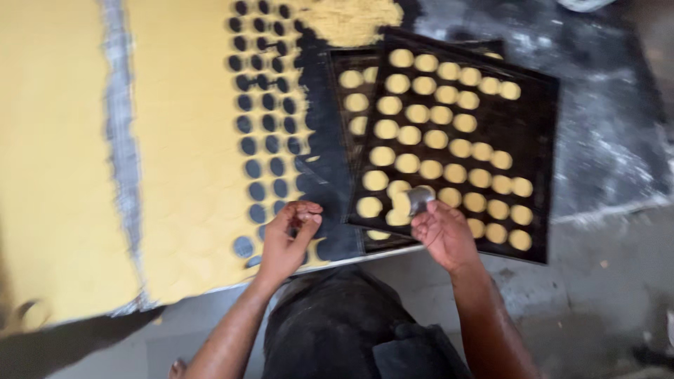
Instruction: The person uses a circular cutter to punch out shapes from a large sheet of dough, transfers the dough circles onto a metal tray, then gathers the remaining dough scraps and kneads them together by hand on the table.
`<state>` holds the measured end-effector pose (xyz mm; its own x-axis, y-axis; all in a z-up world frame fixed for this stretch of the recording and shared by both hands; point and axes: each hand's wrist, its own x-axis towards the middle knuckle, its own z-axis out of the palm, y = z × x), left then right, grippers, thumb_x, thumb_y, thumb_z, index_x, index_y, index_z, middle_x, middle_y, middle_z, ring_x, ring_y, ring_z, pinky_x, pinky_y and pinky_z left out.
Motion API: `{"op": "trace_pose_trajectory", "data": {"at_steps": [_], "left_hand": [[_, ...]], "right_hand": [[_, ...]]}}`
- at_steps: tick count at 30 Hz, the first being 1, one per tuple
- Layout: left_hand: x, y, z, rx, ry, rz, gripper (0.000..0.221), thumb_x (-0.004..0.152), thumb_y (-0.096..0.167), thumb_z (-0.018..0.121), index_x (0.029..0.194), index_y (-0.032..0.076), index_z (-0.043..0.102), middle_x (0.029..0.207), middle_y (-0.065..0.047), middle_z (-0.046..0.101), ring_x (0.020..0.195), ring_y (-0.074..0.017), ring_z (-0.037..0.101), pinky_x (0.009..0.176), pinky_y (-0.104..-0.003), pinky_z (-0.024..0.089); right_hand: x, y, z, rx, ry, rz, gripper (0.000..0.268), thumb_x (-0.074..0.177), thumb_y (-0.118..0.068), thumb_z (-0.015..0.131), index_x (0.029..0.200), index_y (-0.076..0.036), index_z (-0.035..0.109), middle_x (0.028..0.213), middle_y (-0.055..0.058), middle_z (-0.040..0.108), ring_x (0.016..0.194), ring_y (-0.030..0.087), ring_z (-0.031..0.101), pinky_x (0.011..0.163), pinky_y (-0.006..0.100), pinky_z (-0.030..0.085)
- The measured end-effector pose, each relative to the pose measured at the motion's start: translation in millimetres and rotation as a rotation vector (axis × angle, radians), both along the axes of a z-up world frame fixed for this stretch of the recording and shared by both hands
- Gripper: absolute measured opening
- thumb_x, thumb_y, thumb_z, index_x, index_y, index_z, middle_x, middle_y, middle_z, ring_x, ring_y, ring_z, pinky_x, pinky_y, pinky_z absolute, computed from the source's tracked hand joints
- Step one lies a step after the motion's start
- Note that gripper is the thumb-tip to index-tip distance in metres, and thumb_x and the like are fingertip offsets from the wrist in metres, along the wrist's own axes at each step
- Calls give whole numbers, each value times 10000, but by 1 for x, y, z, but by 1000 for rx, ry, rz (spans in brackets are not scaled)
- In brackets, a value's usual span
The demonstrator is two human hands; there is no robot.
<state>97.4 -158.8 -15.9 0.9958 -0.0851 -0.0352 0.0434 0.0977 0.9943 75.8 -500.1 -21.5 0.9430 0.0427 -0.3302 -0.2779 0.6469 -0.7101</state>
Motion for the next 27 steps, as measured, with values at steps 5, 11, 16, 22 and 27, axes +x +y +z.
{"op": "trace_pose_trajectory", "data": {"at_steps": [5, 11, 16, 22, 27], "left_hand": [[15, -62, 20, 68, -102, -112, 174, 960, 56, 684, 1122, -8, 677, 1063, -59, 740, 930, -104, 684, 774, -254, 519], [21, -104, 28, 154, -76, -172, 154, 951, 45, 669, 1101, 8, 678, 1065, -64, 755, 916, -112, 695, 813, -251, 550], [23, -85, 29, 152, -183, -30, 149, 989, -5, 647, 1137, -15, 639, 1198, -102, 710, 1076, -151, 670, 943, -292, 542], [3, -65, 14, 38, 23, 160, 195, 1001, 3, 635, 1189, -44, 616, 1197, -123, 700, 1124, -162, 659, 1010, -303, 520], [-13, -74, 6, -12, 58, 179, 183, 994, 16, 642, 1169, -36, 629, 1196, -114, 709, 1110, -152, 663, 985, -295, 517]], "right_hand": [[-8, -101, 23, -704, -187, -403, 107, 1026, -48, 666, 1090, 17, 721, 968, 151, 761, 785, 189, 691, 725, 311, 537], [35, -185, 39, -2012, -433, -478, 137, 933, -122, 785, 997, -8, 746, 869, 148, 690, 737, 286, 668, 682, 382, 502], [38, -222, 37, -2058, -493, -531, 112, 979, -140, 784, 986, -46, 725, 926, 139, 709, 826, 312, 688, 746, 419, 526], [65, -215, 19, -1642, -96, -191, 402, 903, -261, 813, 1224, -52, 689, 1061, 144, 755, 817, 285, 752, 689, 360, 587], [89, -209, -2, -1790, -472, -28, 459, 822, -204, 873, 1189, 5, 692, 1111, 208, 728, 976, 361, 723, 817, 409, 588]]}}
